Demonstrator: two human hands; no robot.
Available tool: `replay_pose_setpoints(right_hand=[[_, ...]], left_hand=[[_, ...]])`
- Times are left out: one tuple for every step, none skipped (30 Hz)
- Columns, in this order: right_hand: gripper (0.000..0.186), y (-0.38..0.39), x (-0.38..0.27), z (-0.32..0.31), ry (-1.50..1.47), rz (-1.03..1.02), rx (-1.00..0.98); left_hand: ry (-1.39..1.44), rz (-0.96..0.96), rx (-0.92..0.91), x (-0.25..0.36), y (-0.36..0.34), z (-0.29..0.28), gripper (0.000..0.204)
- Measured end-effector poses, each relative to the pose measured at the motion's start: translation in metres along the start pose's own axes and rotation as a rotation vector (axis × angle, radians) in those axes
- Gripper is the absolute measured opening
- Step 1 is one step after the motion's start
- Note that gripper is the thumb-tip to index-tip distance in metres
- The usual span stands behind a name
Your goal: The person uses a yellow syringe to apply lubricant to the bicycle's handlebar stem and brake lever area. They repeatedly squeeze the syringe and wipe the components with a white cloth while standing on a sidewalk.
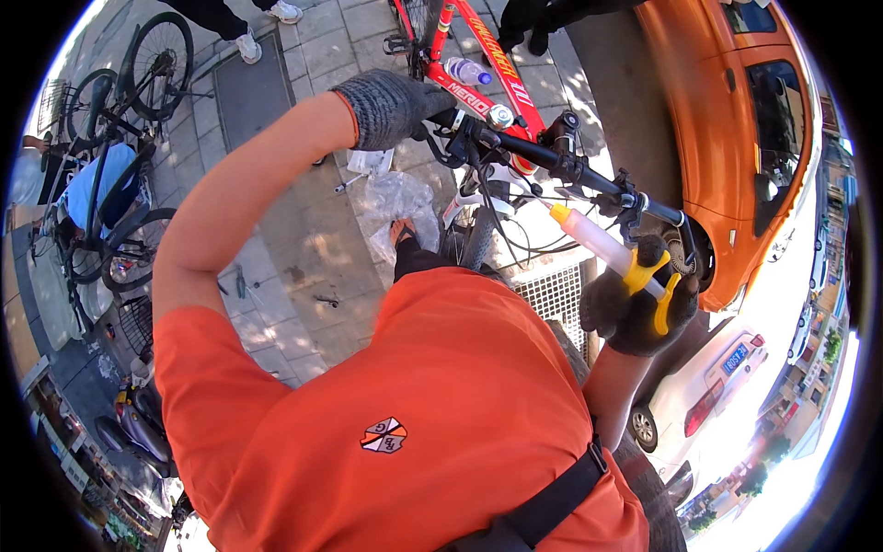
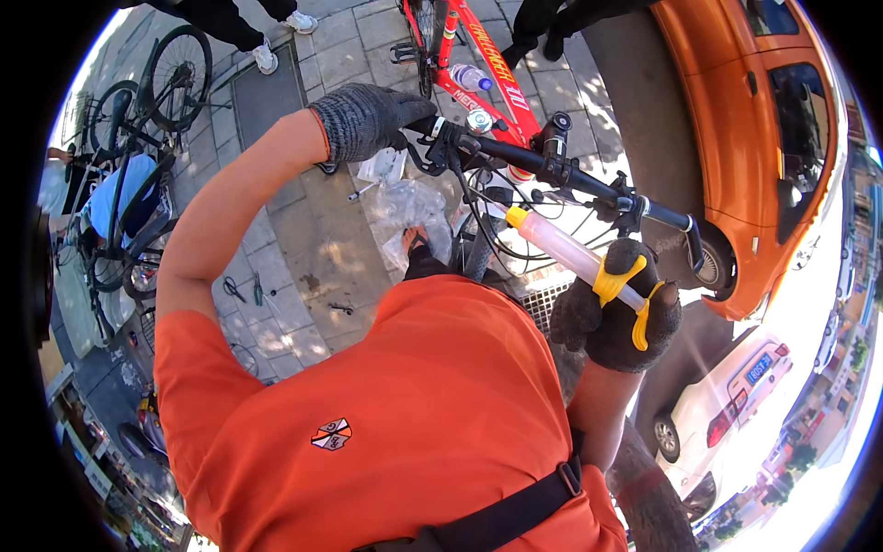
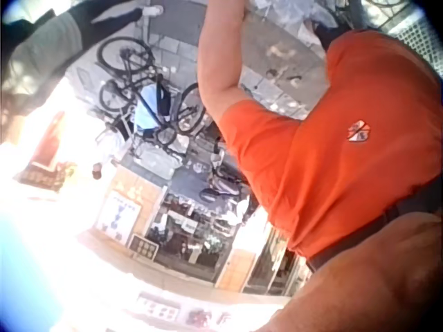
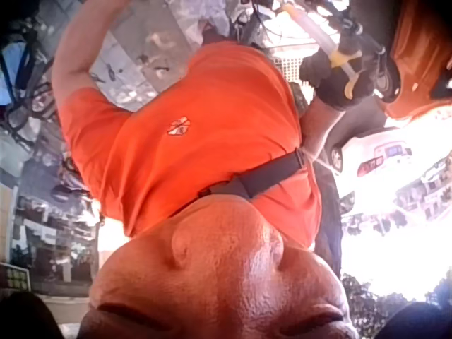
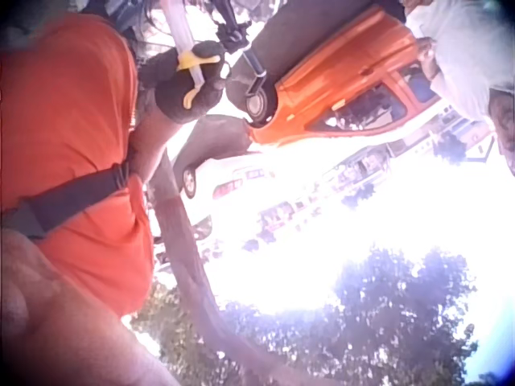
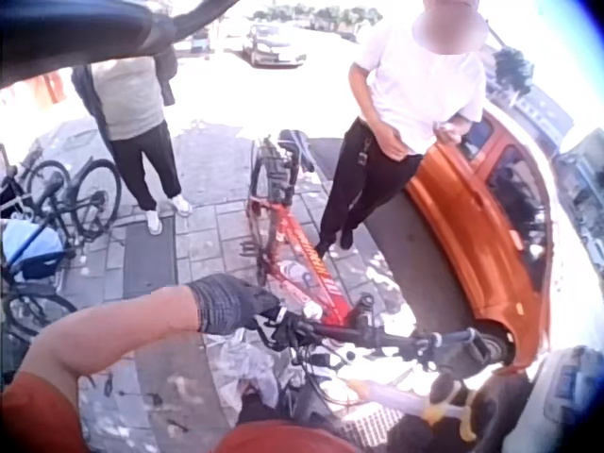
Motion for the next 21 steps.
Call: replay_pose_setpoints(right_hand=[[0.067, -0.003, -0.001, 0.005, -0.005, 0.002, -0.018], [0.067, -0.003, -0.002, 0.006, -0.006, 0.006, -0.033], [0.068, 0.000, -0.006, 0.001, 0.023, 0.024, -0.006], [0.068, 0.002, -0.007, -0.001, 0.052, 0.024, 0.014], [0.068, 0.002, -0.008, -0.002, 0.081, 0.026, 0.030], [0.069, 0.002, -0.010, -0.004, 0.110, 0.028, 0.045], [0.071, 0.001, -0.010, -0.009, 0.083, 0.033, -0.010], [0.074, 0.001, -0.010, -0.016, 0.056, 0.035, -0.064], [0.074, 0.000, -0.009, -0.017, 0.039, 0.043, -0.073], [0.074, 0.000, -0.008, -0.017, 0.021, 0.052, -0.083], [0.071, -0.002, -0.007, -0.009, 0.012, 0.066, -0.048], [0.069, -0.003, -0.006, -0.005, 0.003, 0.081, -0.013], [0.069, -0.003, -0.006, -0.005, 0.001, 0.084, -0.023], [0.069, -0.003, -0.006, -0.004, -0.002, 0.085, -0.032], [0.068, -0.003, -0.005, -0.004, -0.004, 0.087, -0.041], [0.068, -0.003, -0.003, -0.004, -0.026, 0.093, -0.059], [0.068, -0.004, -0.003, -0.004, -0.047, 0.095, -0.080], [0.068, -0.004, -0.002, -0.003, -0.068, 0.096, -0.101], [0.067, -0.003, -0.002, -0.002, -0.070, 0.093, -0.103], [0.067, -0.002, -0.002, -0.002, -0.072, 0.089, -0.100], [0.067, -0.001, -0.001, -0.002, -0.074, 0.086, -0.097]], left_hand=[[0.158, 0.018, 0.116, -0.010, 0.008, -0.001, 0.054], [0.321, 0.036, 0.234, -0.009, 0.012, -0.007, 0.056], [0.253, -0.067, 0.124, -0.006, 0.014, -0.011, 0.062], [0.174, -0.069, 0.077, 0.002, 0.014, -0.013, 0.065], [0.092, -0.078, 0.032, 0.009, 0.016, -0.014, 0.069], [0.012, -0.085, -0.014, 0.014, 0.018, -0.014, 0.072], [-0.114, -0.056, 0.025, 0.018, 0.019, -0.007, 0.073], [-0.242, -0.032, 0.068, 0.022, 0.021, -0.002, 0.074], [-0.226, -0.055, 0.014, 0.024, 0.016, 0.000, 0.073], [-0.211, -0.076, -0.041, 0.026, 0.012, 0.002, 0.071], [-0.242, -0.074, -0.067, 0.027, 0.008, 0.001, 0.066], [-0.272, -0.071, -0.094, 0.027, 0.003, 0.000, 0.061], [-0.303, -0.068, -0.120, 0.027, -0.001, -0.001, 0.056], [-0.335, -0.063, -0.146, 0.025, -0.003, -0.001, 0.052], [-0.351, -0.053, -0.104, 0.024, -0.004, 0.000, 0.043], [-0.347, -0.055, -0.131, 0.024, -0.004, 0.001, 0.044], [-0.348, -0.056, -0.154, 0.024, -0.005, -0.006, 0.045], [-0.348, -0.057, -0.178, 0.023, -0.006, -0.011, 0.047], [-0.161, -0.078, -0.132, 0.015, -0.003, -0.012, 0.051], [0.028, -0.095, -0.087, 0.002, 0.003, -0.015, 0.056], [0.218, -0.111, -0.044, -0.005, 0.005, -0.017, 0.060]])
Point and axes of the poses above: each hand's wrist, its own y-axis away from the middle knuckle, its own z-axis out of the palm, x = y × z, the point moved 2 cm from there along -y, towards the middle knuckle, and after that the axes turned 10 degrees about -y, right-handed, at the moved point
